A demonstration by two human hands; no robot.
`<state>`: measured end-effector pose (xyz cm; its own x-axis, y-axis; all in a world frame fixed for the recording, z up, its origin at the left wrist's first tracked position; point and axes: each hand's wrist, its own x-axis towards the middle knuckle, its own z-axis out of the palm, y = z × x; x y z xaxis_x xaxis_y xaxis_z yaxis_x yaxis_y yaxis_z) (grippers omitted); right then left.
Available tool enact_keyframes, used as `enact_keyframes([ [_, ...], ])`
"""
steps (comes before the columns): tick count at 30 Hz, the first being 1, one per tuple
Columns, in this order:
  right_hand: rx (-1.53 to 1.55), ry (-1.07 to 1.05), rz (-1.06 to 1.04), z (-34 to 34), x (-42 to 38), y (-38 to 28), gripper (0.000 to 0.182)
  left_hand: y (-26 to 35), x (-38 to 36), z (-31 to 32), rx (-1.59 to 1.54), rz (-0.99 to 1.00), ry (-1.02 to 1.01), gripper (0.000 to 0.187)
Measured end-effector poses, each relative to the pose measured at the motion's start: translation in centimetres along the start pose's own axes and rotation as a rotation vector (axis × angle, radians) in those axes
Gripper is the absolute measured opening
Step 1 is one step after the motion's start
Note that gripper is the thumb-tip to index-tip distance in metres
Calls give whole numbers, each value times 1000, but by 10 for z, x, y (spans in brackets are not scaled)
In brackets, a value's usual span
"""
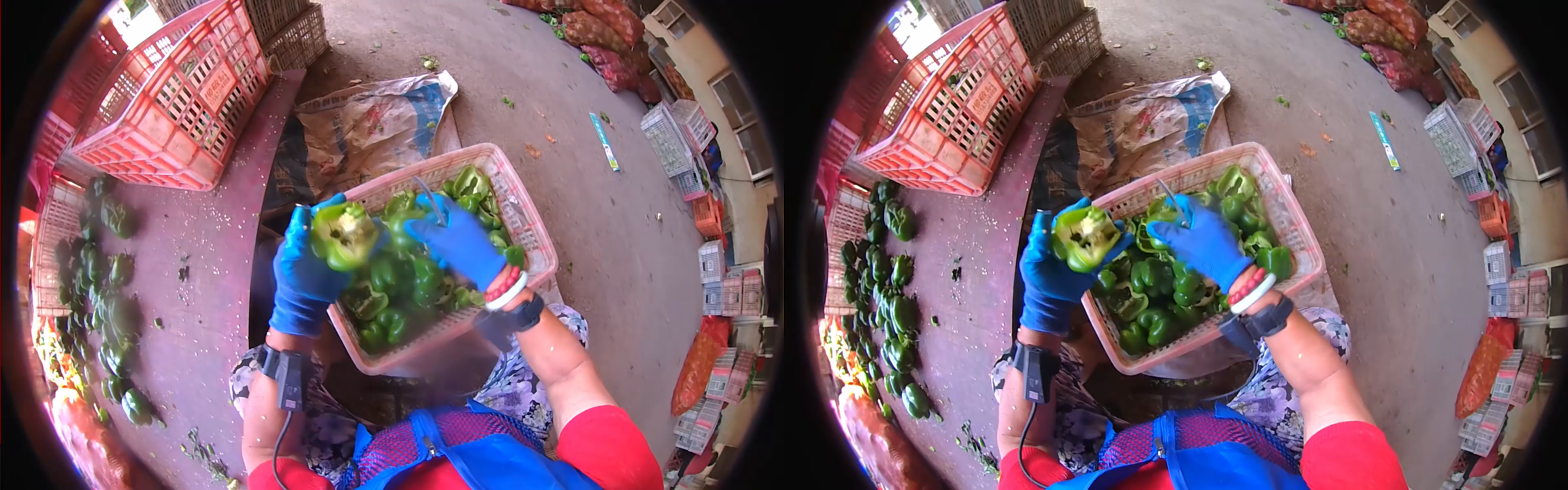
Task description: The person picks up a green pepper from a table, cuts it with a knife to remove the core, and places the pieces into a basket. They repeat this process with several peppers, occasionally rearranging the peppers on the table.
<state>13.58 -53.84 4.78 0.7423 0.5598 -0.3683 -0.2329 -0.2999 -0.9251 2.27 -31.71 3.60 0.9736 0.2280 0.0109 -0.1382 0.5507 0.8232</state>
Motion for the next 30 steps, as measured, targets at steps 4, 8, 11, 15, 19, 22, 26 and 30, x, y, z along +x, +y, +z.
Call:
enact_keyframes([
  [4, 445, -206, 158, 55, -25, -10, 40, -5, -6, 16, -568, -145, 81, 47],
  [8, 336, -128, 75, 60, -15, 1, 30, -6, -7, 19, 272, -41, 27, 58],
  [11, 102, -49, -42, 45, -11, -7, 34, 2, -9, 17, 528, -118, 0, 57],
  [15, -332, 80, -457, 50, -18, 5, 43, -19, -12, 9, 964, -12, 11, 50],
  [19, -530, 46, -657, 43, -19, 20, 47, -8, -13, 14, 1217, -88, -30, 37],
  [22, -408, 51, -706, 38, -20, 30, 65, -14, -14, 15, 1339, -37, -26, 38],
  [26, 323, -265, -17, 38, -31, 25, 57, -19, -16, 18, 1204, -53, -151, 44],
  [30, 471, -283, 57, 35, -41, 25, 45, -15, -15, 13, 724, -147, -306, 53],
])
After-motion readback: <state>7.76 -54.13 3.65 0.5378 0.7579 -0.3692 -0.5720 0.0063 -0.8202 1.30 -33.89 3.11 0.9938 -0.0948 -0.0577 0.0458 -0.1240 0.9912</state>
